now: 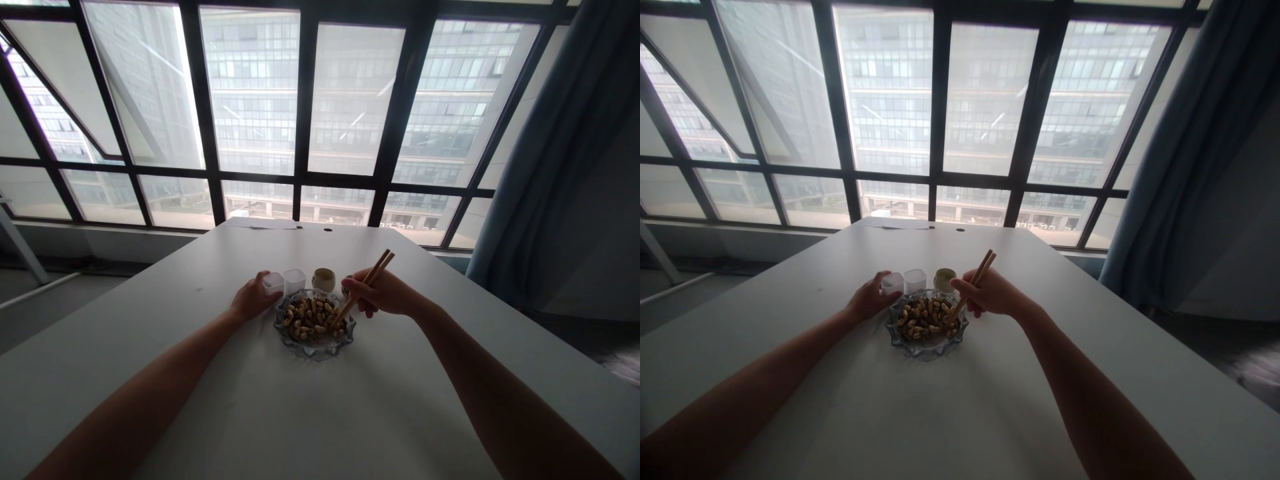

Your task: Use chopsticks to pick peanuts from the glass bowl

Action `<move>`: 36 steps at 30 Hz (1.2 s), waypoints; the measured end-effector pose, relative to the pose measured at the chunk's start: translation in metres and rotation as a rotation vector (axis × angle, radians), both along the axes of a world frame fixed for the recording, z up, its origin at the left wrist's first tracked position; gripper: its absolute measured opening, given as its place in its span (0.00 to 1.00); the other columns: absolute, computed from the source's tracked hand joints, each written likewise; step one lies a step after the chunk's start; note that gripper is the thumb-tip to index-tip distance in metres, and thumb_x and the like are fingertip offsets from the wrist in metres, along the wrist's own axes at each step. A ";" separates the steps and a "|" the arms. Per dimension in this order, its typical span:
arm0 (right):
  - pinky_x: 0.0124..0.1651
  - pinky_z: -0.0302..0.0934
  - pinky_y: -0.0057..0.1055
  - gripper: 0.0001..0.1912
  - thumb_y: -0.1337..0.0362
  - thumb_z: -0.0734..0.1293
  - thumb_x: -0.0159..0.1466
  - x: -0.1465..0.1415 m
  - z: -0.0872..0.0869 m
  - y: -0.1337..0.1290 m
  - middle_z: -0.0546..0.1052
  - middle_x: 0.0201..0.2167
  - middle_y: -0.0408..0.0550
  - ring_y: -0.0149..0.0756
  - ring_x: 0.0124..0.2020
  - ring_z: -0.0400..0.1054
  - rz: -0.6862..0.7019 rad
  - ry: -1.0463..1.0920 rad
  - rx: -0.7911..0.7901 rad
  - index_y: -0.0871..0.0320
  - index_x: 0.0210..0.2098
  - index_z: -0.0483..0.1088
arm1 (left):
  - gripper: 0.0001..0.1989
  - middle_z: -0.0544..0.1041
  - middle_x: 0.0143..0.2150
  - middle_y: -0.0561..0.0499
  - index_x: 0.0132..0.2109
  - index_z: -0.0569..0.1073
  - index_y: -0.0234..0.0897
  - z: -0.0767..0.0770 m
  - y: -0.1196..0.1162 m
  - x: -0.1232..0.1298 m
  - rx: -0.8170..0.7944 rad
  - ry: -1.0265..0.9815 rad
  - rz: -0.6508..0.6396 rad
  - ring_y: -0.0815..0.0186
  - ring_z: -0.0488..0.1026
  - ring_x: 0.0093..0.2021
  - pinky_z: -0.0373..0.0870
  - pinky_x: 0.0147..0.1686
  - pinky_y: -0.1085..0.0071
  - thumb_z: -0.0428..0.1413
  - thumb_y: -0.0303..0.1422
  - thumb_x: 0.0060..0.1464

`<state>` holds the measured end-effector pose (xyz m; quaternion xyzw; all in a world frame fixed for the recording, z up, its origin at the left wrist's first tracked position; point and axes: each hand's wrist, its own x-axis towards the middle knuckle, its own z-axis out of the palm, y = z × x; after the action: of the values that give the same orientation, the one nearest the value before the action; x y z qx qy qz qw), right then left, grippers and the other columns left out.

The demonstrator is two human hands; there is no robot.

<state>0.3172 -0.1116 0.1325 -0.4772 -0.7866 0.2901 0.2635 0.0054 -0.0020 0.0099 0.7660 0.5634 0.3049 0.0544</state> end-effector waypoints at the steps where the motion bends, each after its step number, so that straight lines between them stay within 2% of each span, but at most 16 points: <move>1: 0.20 0.65 0.25 0.32 0.36 0.62 0.61 0.000 0.000 0.000 0.75 0.18 0.47 0.30 0.17 0.70 -0.024 -0.004 0.026 0.61 0.26 0.70 | 0.36 0.79 0.46 0.40 0.62 0.62 0.36 0.000 0.000 0.000 0.001 -0.001 0.000 0.52 0.77 0.46 0.72 0.44 0.60 0.58 0.50 0.52; 7: 0.18 0.63 0.25 0.33 0.35 0.62 0.61 -0.005 0.002 -0.003 0.74 0.16 0.46 0.29 0.14 0.68 -0.075 0.037 0.098 0.61 0.24 0.69 | 0.35 0.79 0.47 0.40 0.62 0.62 0.36 -0.002 0.003 -0.001 0.015 -0.001 -0.009 0.52 0.77 0.46 0.73 0.44 0.59 0.58 0.49 0.52; 12: 0.19 0.64 0.25 0.33 0.35 0.61 0.62 -0.011 0.004 -0.007 0.74 0.17 0.46 0.30 0.16 0.69 0.012 0.094 0.061 0.61 0.26 0.69 | 0.35 0.79 0.47 0.38 0.62 0.62 0.35 0.001 0.000 0.000 0.003 0.001 -0.011 0.51 0.77 0.46 0.73 0.44 0.59 0.58 0.48 0.53; 22: 0.21 0.67 0.27 0.27 0.41 0.63 0.64 -0.020 -0.002 -0.010 0.76 0.20 0.46 0.33 0.20 0.73 0.106 0.013 0.101 0.61 0.27 0.71 | 0.35 0.79 0.46 0.39 0.62 0.62 0.35 0.002 -0.001 0.001 -0.003 -0.003 -0.010 0.52 0.78 0.44 0.73 0.44 0.59 0.58 0.49 0.52; 31: 0.22 0.64 0.26 0.27 0.41 0.63 0.65 -0.026 -0.003 -0.014 0.74 0.20 0.45 0.32 0.20 0.71 0.135 -0.022 0.133 0.60 0.27 0.71 | 0.35 0.78 0.47 0.39 0.62 0.62 0.35 0.004 -0.003 0.002 -0.009 -0.001 -0.011 0.51 0.77 0.46 0.73 0.45 0.58 0.58 0.49 0.52; 36: 0.21 0.62 0.25 0.27 0.43 0.60 0.68 -0.027 -0.001 -0.016 0.73 0.19 0.44 0.30 0.19 0.69 0.157 -0.070 0.158 0.60 0.28 0.70 | 0.35 0.79 0.46 0.40 0.62 0.62 0.36 0.003 -0.002 0.001 -0.007 -0.009 -0.020 0.52 0.77 0.45 0.73 0.44 0.58 0.58 0.49 0.52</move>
<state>0.2898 -0.1278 0.1318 -0.4016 -0.8507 0.2302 0.2489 0.0069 -0.0043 0.0131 0.7701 0.5563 0.3058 0.0629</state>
